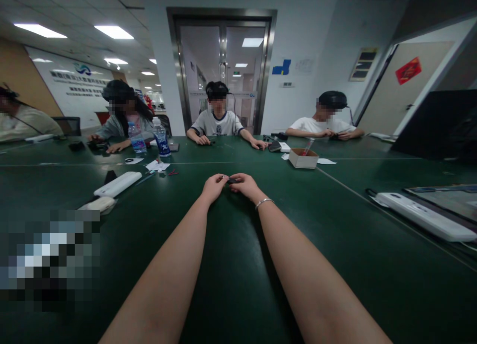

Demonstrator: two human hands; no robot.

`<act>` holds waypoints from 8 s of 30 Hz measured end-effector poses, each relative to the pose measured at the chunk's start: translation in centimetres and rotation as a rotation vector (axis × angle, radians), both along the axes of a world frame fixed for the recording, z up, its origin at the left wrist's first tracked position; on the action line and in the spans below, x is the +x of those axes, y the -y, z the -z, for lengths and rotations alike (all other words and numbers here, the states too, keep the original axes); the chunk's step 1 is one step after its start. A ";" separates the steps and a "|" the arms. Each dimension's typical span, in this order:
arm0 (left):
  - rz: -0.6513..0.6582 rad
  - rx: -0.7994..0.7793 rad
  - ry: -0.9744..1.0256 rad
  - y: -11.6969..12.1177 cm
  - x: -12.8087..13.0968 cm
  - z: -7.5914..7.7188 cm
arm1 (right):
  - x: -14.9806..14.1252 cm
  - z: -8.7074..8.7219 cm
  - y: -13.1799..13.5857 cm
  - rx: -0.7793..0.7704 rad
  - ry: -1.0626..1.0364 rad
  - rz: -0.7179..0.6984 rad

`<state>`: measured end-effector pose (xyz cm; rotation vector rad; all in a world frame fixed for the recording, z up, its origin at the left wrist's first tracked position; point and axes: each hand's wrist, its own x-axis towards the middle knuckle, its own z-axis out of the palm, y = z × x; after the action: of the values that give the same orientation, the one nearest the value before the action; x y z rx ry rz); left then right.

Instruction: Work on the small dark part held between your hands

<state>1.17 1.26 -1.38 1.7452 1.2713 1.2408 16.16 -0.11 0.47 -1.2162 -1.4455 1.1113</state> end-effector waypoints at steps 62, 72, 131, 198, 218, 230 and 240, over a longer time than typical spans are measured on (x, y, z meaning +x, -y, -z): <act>0.047 -0.085 0.134 0.8 0.0 -0.7 | 1.8 0.1 -0.2 -0.169 -0.400 -0.119; 0.037 -0.095 0.121 0.9 0.0 -0.7 | 1.8 -0.3 0.3 -0.168 -0.392 -0.115; -0.043 -0.060 0.112 0.0 -0.1 0.0 | 1.6 -0.6 0.4 -0.183 -0.399 -0.093; -0.134 -0.199 -0.180 1.0 -0.3 -2.0 | 2.1 -0.3 0.6 -0.120 -0.392 -0.238; -0.014 -0.083 0.053 0.3 -0.5 -0.1 | 2.0 0.0 0.2 -0.170 -0.465 -0.159; -0.013 -0.047 -0.139 0.2 -0.9 -0.2 | 2.1 -0.1 0.3 -0.182 -0.454 -0.200; 0.029 -0.073 -0.098 0.4 -0.8 -0.4 | 2.1 -0.2 0.3 -0.183 -0.465 -0.190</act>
<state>0.38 0.87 -0.99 1.7837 1.3257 1.0910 18.28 -0.45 0.68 -0.8719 -1.1331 1.5658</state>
